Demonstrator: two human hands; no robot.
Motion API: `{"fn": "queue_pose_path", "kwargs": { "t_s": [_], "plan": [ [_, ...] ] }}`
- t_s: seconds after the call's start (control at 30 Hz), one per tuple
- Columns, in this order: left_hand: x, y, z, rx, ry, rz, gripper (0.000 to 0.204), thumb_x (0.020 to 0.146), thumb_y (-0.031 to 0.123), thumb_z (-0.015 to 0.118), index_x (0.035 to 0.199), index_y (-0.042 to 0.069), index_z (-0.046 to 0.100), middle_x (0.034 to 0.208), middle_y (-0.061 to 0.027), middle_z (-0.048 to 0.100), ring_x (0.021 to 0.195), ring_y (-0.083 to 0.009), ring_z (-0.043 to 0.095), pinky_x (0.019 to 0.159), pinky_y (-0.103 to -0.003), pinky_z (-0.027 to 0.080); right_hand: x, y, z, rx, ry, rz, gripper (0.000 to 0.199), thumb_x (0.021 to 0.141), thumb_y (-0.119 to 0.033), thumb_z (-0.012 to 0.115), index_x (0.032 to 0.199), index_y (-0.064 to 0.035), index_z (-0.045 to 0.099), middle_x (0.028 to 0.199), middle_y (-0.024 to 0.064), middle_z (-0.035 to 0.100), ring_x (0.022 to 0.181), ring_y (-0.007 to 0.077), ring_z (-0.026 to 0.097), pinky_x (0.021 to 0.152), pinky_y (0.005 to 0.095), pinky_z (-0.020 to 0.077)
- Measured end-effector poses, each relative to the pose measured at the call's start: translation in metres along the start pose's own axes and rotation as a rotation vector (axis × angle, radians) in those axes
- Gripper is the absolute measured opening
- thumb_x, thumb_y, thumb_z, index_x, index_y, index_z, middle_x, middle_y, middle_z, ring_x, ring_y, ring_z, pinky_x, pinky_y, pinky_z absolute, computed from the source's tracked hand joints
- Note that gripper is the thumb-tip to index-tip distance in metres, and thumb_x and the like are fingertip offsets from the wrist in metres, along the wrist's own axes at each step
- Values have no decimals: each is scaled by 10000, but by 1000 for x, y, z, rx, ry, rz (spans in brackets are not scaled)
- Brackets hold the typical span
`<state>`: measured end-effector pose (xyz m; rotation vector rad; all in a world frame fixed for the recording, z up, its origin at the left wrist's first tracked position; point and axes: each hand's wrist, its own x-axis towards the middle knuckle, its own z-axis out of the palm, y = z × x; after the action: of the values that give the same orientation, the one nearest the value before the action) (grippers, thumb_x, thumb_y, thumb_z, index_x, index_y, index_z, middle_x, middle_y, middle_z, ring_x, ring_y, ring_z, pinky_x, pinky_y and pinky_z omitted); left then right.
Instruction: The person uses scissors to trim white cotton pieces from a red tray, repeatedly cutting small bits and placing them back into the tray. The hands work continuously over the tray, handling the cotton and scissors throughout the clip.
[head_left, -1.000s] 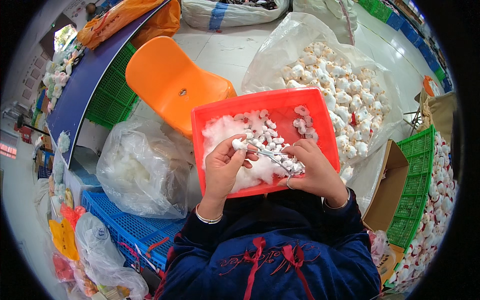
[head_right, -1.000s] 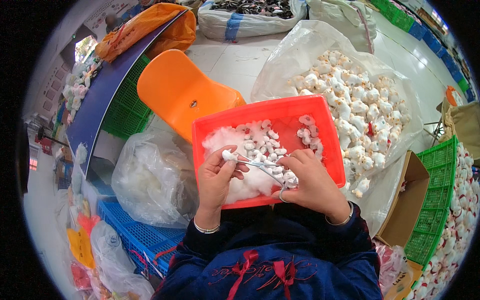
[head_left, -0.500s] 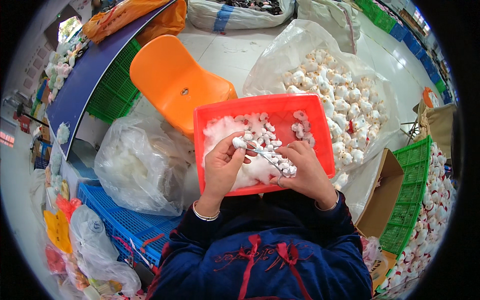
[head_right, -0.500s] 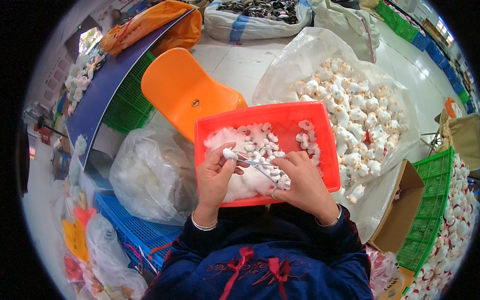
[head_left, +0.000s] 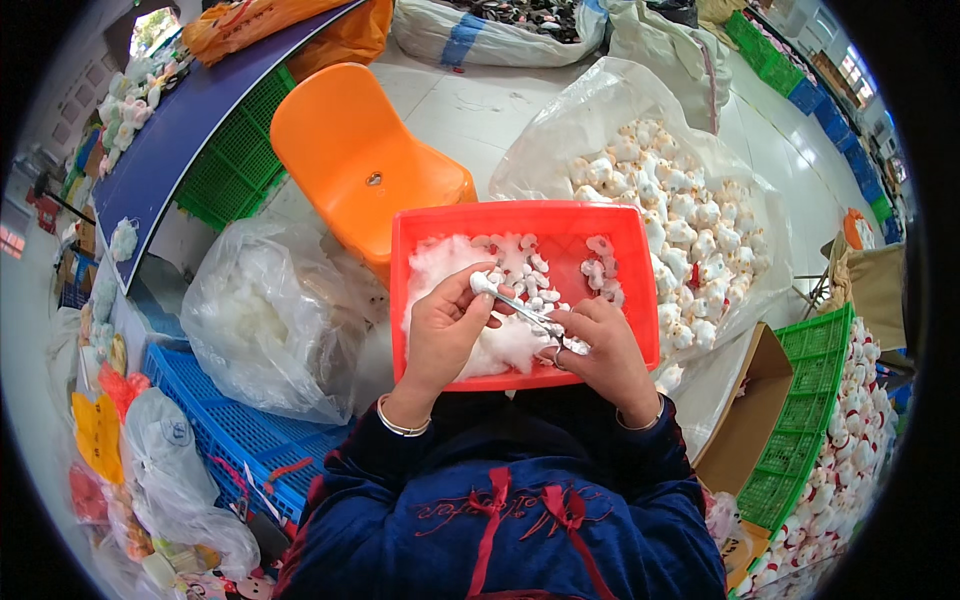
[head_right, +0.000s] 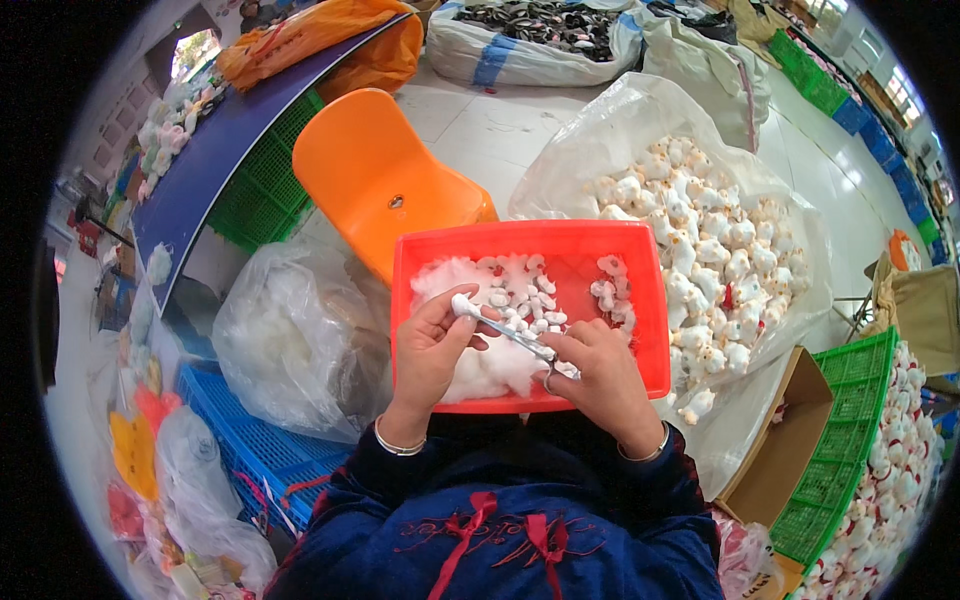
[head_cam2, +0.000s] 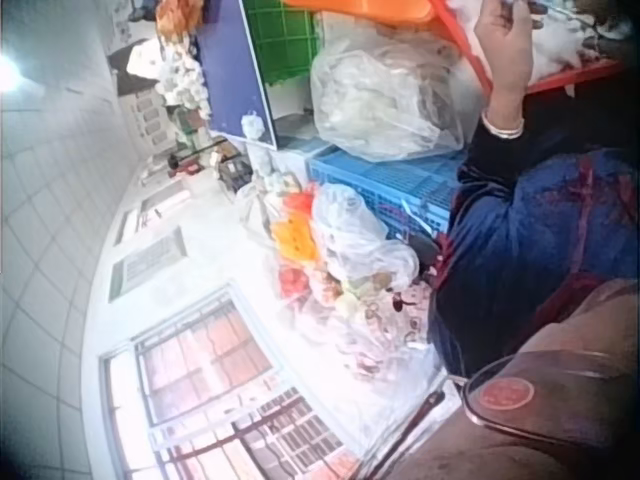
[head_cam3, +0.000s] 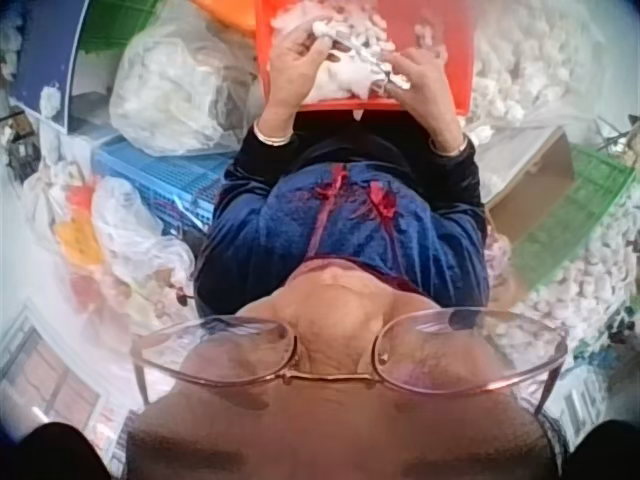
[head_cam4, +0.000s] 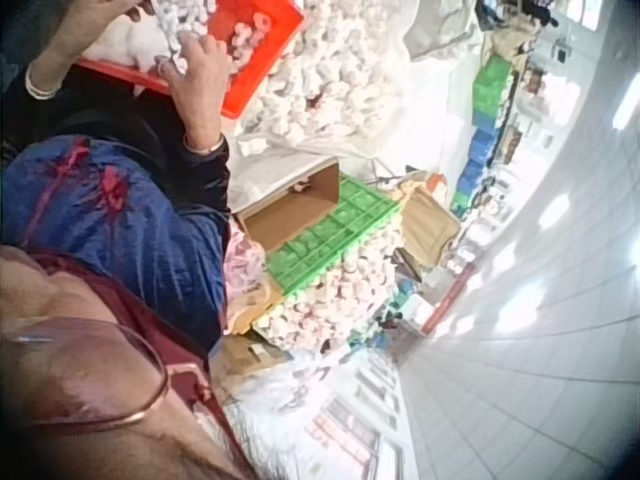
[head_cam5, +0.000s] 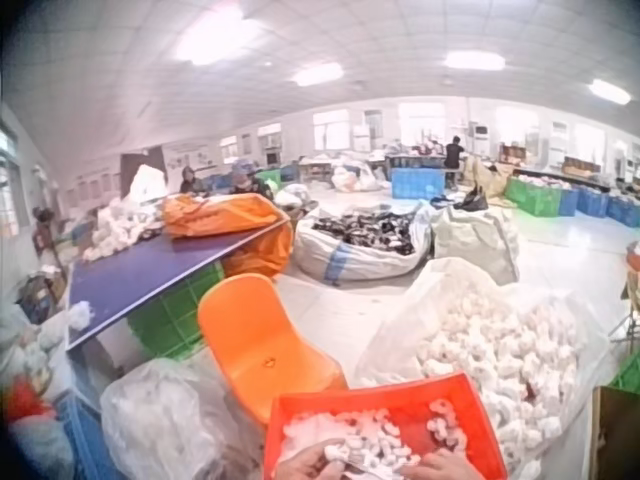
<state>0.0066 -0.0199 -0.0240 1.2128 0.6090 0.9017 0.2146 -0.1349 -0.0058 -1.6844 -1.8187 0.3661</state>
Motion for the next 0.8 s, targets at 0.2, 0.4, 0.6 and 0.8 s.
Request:
{"fn": "queue_pose_path", "kwargs": {
  "t_s": [0.2, 0.4, 0.6, 0.8],
  "plan": [
    [-2, -9, 3, 134, 23, 67, 345, 1041, 9, 551, 1377, -59, 591, 1143, -132, 741, 1013, -178, 726, 833, -275, 596, -3, -1, -3, 114, -102, 76, 333, 783, -170, 829, 1085, -61, 743, 812, 124, 636, 772, 304, 614, 670, 414, 478],
    [2, -20, 13, 1, 31, 43, 350, 1036, 0, 551, 1381, -26, 605, 1116, -90, 741, 982, -112, 699, 853, -267, 579, -1, -20, 7, 282, -140, 252, 323, 792, -157, 819, 1082, -40, 741, 783, 145, 640, 751, 304, 619, 661, 409, 486],
    [4, -10, -7, 149, -87, 0, 352, 1020, 69, 615, 1360, -23, 624, 1029, -39, 717, 852, -81, 637, 777, -241, 541, -5, -6, -1, 90, -61, 119, 319, 767, -142, 821, 1067, -56, 752, 813, 116, 647, 783, 300, 614, 700, 422, 489],
    [5, 2, -14, 266, -56, -166, 244, 989, 145, 704, 1149, -37, 728, 845, 37, 665, 738, -25, 536, 643, -201, 429, -9, -8, -4, -33, -75, 91, 324, 758, -157, 827, 1059, -66, 749, 841, 99, 646, 835, 309, 599, 761, 437, 475]
  ]
}}
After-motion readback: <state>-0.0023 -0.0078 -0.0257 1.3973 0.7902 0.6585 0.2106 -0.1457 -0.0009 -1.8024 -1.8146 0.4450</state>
